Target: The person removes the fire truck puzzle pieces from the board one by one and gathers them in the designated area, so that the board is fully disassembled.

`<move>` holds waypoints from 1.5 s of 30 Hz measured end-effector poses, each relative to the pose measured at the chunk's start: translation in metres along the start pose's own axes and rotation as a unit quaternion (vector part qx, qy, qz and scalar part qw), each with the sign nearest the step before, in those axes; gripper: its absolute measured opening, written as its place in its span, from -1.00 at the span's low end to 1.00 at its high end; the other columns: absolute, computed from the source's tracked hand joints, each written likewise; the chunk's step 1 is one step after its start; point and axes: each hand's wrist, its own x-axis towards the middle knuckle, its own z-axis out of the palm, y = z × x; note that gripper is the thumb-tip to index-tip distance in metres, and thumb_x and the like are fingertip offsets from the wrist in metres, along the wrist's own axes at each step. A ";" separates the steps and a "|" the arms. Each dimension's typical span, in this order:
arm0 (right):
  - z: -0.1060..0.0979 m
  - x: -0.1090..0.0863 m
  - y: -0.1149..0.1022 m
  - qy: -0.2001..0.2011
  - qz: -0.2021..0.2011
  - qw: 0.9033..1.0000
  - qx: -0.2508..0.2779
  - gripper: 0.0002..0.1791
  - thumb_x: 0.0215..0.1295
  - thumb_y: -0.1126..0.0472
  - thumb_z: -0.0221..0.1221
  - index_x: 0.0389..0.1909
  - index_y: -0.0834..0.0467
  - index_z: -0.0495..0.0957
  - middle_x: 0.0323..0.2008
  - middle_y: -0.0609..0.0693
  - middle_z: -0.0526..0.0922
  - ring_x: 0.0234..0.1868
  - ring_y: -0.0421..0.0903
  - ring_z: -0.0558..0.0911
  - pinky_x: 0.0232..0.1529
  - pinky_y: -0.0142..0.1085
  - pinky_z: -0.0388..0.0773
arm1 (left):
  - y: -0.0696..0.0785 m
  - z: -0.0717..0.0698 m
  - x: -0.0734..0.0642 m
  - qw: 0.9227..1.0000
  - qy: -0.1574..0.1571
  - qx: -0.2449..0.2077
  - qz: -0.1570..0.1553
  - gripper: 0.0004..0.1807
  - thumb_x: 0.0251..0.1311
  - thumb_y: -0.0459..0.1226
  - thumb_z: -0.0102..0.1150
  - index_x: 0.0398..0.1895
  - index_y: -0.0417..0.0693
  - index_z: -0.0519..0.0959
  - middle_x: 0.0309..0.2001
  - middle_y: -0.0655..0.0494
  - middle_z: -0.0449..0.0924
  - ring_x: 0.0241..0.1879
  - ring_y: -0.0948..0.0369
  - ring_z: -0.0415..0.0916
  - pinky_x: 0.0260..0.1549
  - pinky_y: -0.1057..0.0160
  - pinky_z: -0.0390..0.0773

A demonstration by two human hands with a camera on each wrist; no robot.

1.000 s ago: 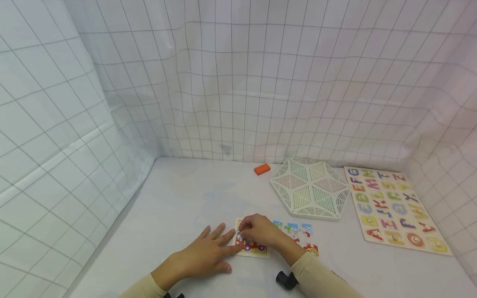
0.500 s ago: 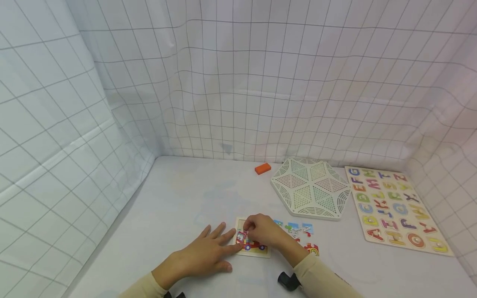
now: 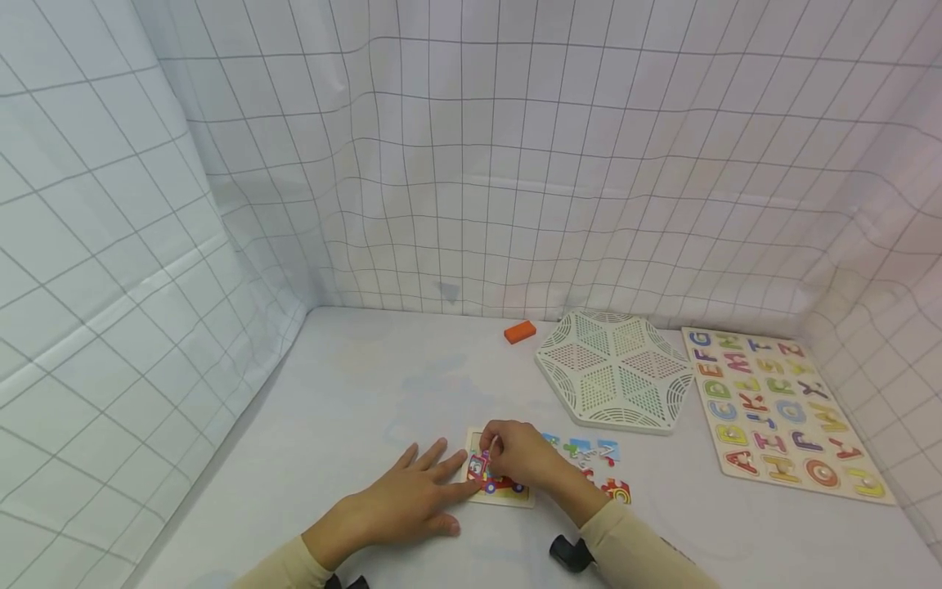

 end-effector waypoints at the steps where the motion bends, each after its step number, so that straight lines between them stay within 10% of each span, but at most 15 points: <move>1: 0.000 0.000 0.000 0.002 -0.001 1.000 -0.004 -0.76 0.12 0.42 0.32 -0.25 0.08 0.56 -0.45 -0.06 0.52 -0.42 -0.14 0.51 -0.45 -0.30 0.45 | 0.000 0.000 0.000 1.000 -0.001 0.000 0.000 -0.35 0.34 0.26 0.08 0.49 0.53 0.34 0.56 0.07 0.20 0.55 -0.19 0.07 0.32 -0.39 0.23; 13: -0.005 -0.002 0.005 0.006 -0.003 0.999 -0.033 -0.80 0.16 0.36 0.28 -0.20 0.09 0.66 -0.43 -0.09 0.55 -0.38 -0.14 0.52 -0.41 -0.33 0.48 | 0.001 0.004 0.004 1.000 -0.006 -0.003 -0.001 -0.35 0.34 0.26 0.07 0.49 0.53 0.33 0.56 0.06 0.20 0.55 -0.19 0.06 0.33 -0.36 0.23; 26: -0.069 -0.053 0.042 0.045 0.018 0.998 0.040 -0.75 0.34 0.21 0.27 -0.01 0.17 0.67 -0.33 -0.01 0.57 -0.41 -0.09 0.55 -0.50 -0.32 0.52 | 0.003 0.000 0.005 1.000 -0.011 -0.007 -0.017 -0.34 0.31 0.24 0.15 0.48 0.55 0.35 0.56 0.09 0.20 0.56 -0.18 0.04 0.36 -0.36 0.18; 45: -0.049 -0.070 0.059 0.048 0.019 0.998 -0.030 -0.78 0.26 0.36 0.30 -0.07 0.26 0.69 -0.36 -0.08 0.57 -0.42 -0.16 0.54 -0.45 -0.34 0.54 | 0.002 0.003 0.005 1.000 -0.012 -0.013 -0.017 -0.35 0.32 0.24 0.13 0.49 0.55 0.33 0.56 0.09 0.20 0.56 -0.16 0.04 0.37 -0.35 0.18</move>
